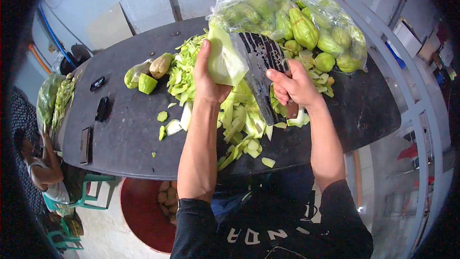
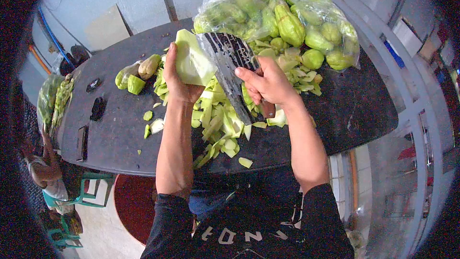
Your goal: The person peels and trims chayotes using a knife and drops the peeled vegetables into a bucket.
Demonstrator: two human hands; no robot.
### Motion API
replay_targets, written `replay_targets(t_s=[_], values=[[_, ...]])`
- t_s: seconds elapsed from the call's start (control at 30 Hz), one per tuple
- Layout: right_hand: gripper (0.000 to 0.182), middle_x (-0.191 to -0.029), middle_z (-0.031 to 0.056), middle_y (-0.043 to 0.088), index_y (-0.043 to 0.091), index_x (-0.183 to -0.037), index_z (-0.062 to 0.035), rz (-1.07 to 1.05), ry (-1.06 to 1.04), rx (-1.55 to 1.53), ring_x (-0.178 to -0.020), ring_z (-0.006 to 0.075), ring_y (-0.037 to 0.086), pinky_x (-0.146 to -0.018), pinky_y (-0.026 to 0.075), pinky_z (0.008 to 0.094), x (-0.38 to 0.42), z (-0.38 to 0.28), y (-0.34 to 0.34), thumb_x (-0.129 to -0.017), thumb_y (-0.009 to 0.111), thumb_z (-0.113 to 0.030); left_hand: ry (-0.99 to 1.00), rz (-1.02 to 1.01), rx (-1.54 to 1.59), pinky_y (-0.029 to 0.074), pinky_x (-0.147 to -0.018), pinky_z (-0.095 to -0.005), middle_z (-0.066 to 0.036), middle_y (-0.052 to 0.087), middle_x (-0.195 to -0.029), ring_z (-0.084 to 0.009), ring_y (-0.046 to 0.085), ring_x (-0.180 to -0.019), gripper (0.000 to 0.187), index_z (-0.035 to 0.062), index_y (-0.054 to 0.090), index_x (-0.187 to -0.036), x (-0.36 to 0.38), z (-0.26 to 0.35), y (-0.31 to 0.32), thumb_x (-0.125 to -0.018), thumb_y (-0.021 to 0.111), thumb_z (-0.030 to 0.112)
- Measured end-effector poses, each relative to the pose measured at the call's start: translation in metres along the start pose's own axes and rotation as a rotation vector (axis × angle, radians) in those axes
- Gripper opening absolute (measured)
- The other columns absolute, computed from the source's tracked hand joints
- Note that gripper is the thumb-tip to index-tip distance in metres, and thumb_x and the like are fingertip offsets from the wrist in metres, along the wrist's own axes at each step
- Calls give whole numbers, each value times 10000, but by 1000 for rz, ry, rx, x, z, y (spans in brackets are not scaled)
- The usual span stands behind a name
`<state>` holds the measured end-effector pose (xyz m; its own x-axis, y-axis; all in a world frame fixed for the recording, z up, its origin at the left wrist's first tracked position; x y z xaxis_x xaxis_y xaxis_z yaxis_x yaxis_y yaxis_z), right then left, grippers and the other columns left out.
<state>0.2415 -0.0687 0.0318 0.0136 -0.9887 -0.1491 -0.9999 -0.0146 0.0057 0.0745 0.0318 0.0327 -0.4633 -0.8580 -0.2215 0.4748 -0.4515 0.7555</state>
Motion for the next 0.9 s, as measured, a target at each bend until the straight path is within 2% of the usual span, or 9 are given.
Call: replay_targets(t_s=[0.1,0.17,0.33,0.47,0.7,0.77,0.9], values=[[236,-522,-36,422,430,-834,-103,-12,-13,-29,-386,67,433,-354,385,249,0,-2,3,-953,611,-197,4,-24,27,524,-849,-380,-54,661,-1055,-217,648,-953,488,118,609,-1150,-1,-7,-1,-881,571,524],[275,-511,-43,425,436,-780,-107,4,-20,-66,-396,59,433,-365,389,249,1,-3,6,-963,600,-232,3,-33,62,523,-846,-375,-53,662,-1054,-215,648,-954,499,115,606,-1155,0,-13,-1,-882,567,530],[262,-515,-36,423,433,-795,-101,33,-86,-129,-398,67,435,-370,400,261,-3,2,15,-973,581,-225,-73,-53,20,523,-800,-371,-68,658,-949,-206,645,-843,505,99,602,-1094,3,-26,4,-881,553,554],[217,-512,-35,414,433,-867,-95,1,-89,-151,-395,71,432,-371,407,266,-4,6,13,-974,579,-213,-83,-54,-50,525,-792,-371,-71,660,-948,-210,646,-842,510,93,601,-1099,4,-22,9,-880,558,550],[195,-528,-40,404,470,-865,-84,55,-34,-159,-388,71,426,-354,391,259,0,-3,15,-946,621,-177,-134,-61,-78,519,-820,-388,-78,650,-965,-227,646,-879,518,83,586,-1113,3,-25,7,-879,566,544],[186,-550,-27,480,519,-864,-57,89,-96,4,-398,65,454,-368,391,250,-3,1,14,-907,672,-154,-122,-50,-97,518,-830,-391,-80,646,-972,-232,645,-891,522,82,579,-1118,2,-28,7,-881,565,547],[188,-576,-12,547,558,-819,-34,189,-123,185,-408,62,481,-379,386,242,-5,-4,21,-867,712,-130,-67,-32,-125,511,-841,-384,-87,639,-982,-235,633,-923,524,79,567,-1123,-2,-31,4,-893,553,550]])
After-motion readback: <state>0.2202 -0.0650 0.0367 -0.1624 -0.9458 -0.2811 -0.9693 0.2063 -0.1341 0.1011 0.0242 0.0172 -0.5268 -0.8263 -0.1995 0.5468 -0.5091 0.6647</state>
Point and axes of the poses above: each hand's wrist, its own x-axis away from the middle knuckle, its own y-axis out of the palm, z = x × y, the point moved 3 cm from there along -x, towards the middle knuckle
